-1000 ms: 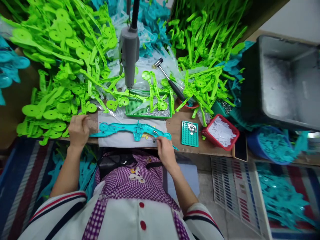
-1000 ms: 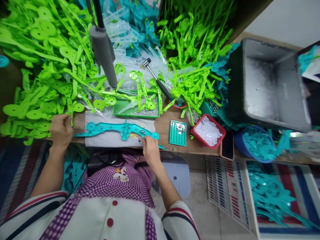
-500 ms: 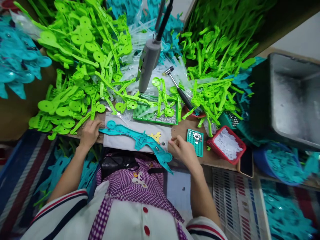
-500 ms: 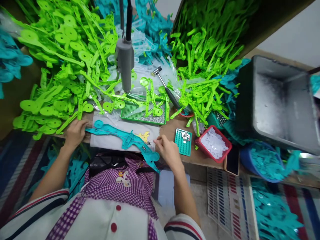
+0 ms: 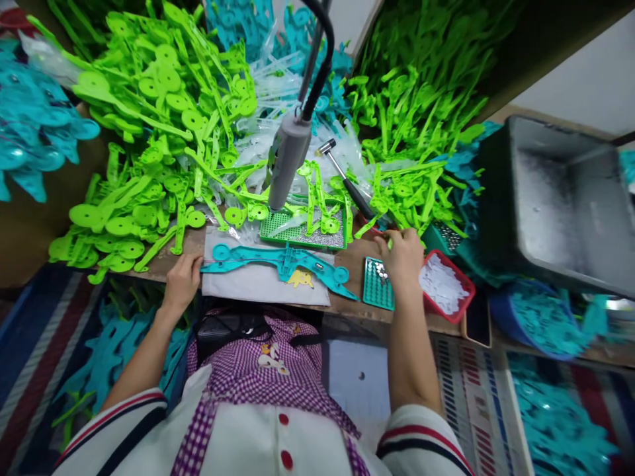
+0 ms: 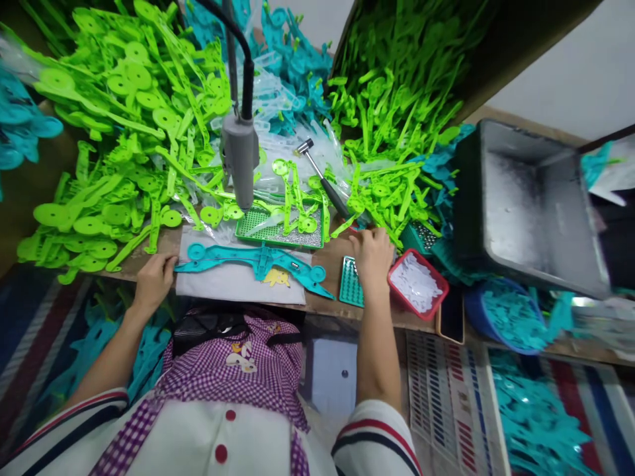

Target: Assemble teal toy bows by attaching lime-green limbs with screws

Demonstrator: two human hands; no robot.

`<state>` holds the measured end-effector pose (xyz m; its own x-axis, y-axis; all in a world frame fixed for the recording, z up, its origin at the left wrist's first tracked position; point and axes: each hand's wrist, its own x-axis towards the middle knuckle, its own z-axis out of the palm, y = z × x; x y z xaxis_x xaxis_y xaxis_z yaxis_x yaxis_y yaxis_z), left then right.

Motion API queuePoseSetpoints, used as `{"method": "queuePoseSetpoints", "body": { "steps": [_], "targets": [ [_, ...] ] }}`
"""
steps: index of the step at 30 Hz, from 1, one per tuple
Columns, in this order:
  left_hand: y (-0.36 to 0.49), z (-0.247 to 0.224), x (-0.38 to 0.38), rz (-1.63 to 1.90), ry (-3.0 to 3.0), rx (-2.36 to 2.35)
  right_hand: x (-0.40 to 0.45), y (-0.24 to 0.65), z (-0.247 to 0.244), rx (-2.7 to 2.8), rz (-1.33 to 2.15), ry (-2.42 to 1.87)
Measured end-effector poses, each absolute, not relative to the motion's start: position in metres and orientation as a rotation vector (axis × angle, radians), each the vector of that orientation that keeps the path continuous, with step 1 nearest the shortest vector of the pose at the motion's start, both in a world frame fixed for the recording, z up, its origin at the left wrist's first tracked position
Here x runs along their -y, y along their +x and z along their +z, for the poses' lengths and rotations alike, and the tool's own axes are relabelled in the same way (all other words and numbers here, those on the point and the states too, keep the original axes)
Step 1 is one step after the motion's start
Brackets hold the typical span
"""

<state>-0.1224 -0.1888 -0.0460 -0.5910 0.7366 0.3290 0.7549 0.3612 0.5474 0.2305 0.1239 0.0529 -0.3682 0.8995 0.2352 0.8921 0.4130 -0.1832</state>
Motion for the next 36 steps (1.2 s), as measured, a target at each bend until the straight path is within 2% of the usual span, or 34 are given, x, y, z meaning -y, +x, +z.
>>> {"method": "queuePoseSetpoints", "body": {
  "steps": [3,8,13,18,25,30,36],
  "targets": [
    [-0.112,-0.044,0.189,-1.059,-1.435,2.568,-0.098,0.215,0.046,2.243,0.103,-1.347],
    [-0.108,-0.034,0.187,-1.042,-1.612,2.515,-0.048,0.147,0.052,1.881,0.462,-1.156],
    [-0.124,-0.029,0.189,-0.874,-1.770,2.435,-0.022,0.124,0.028,2.223,0.614,-0.971],
    [-0.129,-0.023,0.182,-0.742,-1.687,2.441,-0.001,0.150,-0.024,2.569,0.454,-0.951],
    [-0.154,0.020,0.117,-1.254,-1.318,2.381,0.010,0.152,-0.038,2.522,0.366,-1.068],
    [-0.198,0.012,0.054,-1.402,-1.090,2.520,0.032,0.148,-0.019,2.432,0.309,-1.049],
    [-0.196,0.039,0.080,-1.530,-0.856,2.329,0.067,0.166,0.028,2.375,0.517,-0.880]
  ]
}}
